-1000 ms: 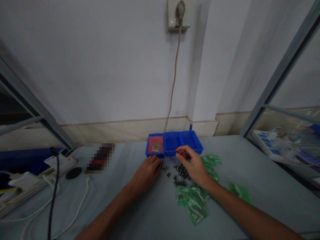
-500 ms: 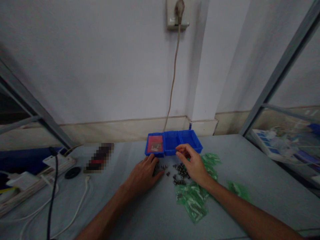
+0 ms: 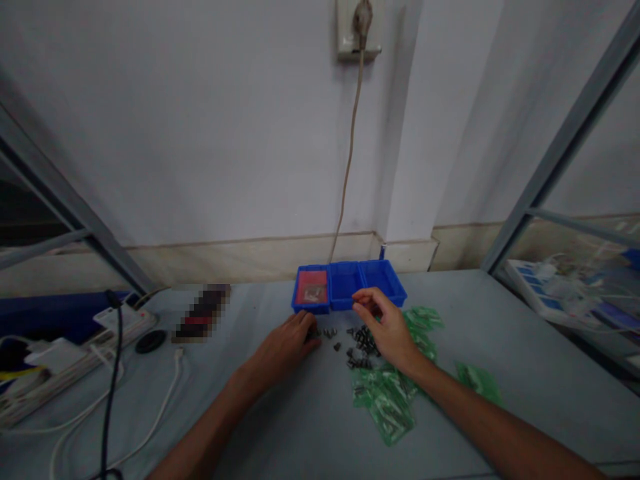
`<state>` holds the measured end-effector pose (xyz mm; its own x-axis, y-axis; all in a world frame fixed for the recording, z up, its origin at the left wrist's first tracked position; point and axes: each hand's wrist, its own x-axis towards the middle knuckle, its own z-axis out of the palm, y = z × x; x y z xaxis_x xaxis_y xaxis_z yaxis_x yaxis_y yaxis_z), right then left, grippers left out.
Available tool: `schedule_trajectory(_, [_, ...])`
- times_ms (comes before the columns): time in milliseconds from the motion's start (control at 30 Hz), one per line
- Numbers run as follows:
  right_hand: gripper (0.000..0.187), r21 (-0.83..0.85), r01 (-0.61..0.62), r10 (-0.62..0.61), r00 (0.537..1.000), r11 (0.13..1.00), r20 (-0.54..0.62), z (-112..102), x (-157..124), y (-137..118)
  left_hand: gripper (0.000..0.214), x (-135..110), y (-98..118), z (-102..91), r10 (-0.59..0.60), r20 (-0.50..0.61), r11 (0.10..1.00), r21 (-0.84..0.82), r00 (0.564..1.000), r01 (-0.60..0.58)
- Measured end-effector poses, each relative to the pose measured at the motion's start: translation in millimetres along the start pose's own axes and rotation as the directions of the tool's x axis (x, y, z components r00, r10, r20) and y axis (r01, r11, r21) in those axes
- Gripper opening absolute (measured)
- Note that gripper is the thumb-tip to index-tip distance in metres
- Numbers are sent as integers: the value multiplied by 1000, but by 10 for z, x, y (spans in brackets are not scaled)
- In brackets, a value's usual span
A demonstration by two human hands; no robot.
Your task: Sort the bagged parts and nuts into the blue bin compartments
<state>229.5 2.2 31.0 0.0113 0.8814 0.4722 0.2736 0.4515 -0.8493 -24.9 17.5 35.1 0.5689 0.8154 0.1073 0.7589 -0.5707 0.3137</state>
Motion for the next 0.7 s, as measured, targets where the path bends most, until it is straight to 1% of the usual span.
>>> schedule_trajectory(100, [16,-2,1,-1,1000,1000,-8,0,2,6,4,3,22,-11,47,-23,999,-2,999,-47])
schedule_trajectory(333, [17,17,8,-7,1000,1000,-28,-2,-2,-17,7,16,21,-19,70,-90,997,-23,993,-73])
schedule_trajectory(500, [20,125,-24,24,1000,992,6,9,-7,-52,9,23,59,-53,98,-82,993,-54,992,-102])
schedule_trajectory(700, [24,206,-81,77,997,975,28,8,12,-45,8,24,61,-52,134,-66,991,26,989,-133])
